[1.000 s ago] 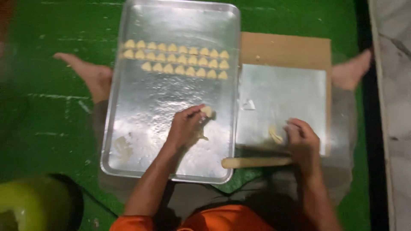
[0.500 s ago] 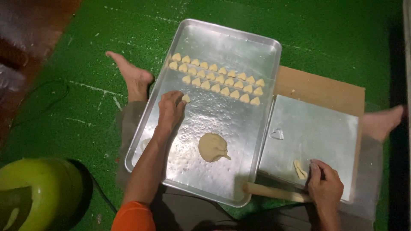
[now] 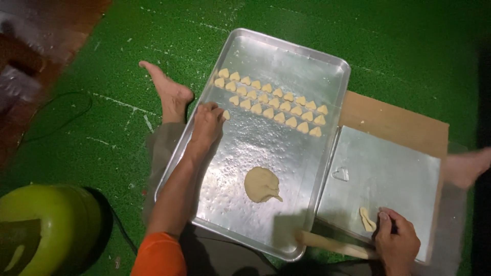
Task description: Rolling out dough with a rolling pin and using a heart-shaped cutter to make cookies, then placing them on a tray.
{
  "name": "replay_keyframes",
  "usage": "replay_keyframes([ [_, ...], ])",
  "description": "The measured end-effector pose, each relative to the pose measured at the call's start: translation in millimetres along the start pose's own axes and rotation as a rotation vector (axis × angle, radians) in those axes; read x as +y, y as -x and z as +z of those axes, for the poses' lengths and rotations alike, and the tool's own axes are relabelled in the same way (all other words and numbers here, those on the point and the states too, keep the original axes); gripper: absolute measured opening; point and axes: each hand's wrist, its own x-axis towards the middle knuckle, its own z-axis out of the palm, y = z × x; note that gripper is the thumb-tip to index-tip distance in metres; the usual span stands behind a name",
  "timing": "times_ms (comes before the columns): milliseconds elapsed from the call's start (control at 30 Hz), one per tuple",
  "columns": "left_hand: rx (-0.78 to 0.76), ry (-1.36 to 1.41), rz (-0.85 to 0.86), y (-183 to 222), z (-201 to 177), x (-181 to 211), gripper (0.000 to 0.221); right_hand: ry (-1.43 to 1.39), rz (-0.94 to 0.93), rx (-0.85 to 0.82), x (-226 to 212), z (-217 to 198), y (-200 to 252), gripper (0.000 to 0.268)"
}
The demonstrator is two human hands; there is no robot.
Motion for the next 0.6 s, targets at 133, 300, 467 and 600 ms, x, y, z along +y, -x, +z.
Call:
replay_keyframes([
  [133,-0.036,0.431,-0.501,-28.6,-43.9,44.1,0.031,0.045,-0.011,0.044,5.1,7.5,1.1,0.02],
  [300,-0.018,0.134,-0.423,-50.3,-54.2,68.4,0.057,0.035,0.025,0.019,-8.3,1.1,0.9,0.019],
  [467,-0.138,-0.151,-0.155,-57.7,-39.5,36.6,0.026,0.009,0.014,0.034,-0.8,5.3,-0.1,0.02],
  [600,-0.122,-0.199,-0.135,-60.7,-13.9,11.5,0.02,0.029,0.016,0.016,12.8,10.5,0.5,0.02],
])
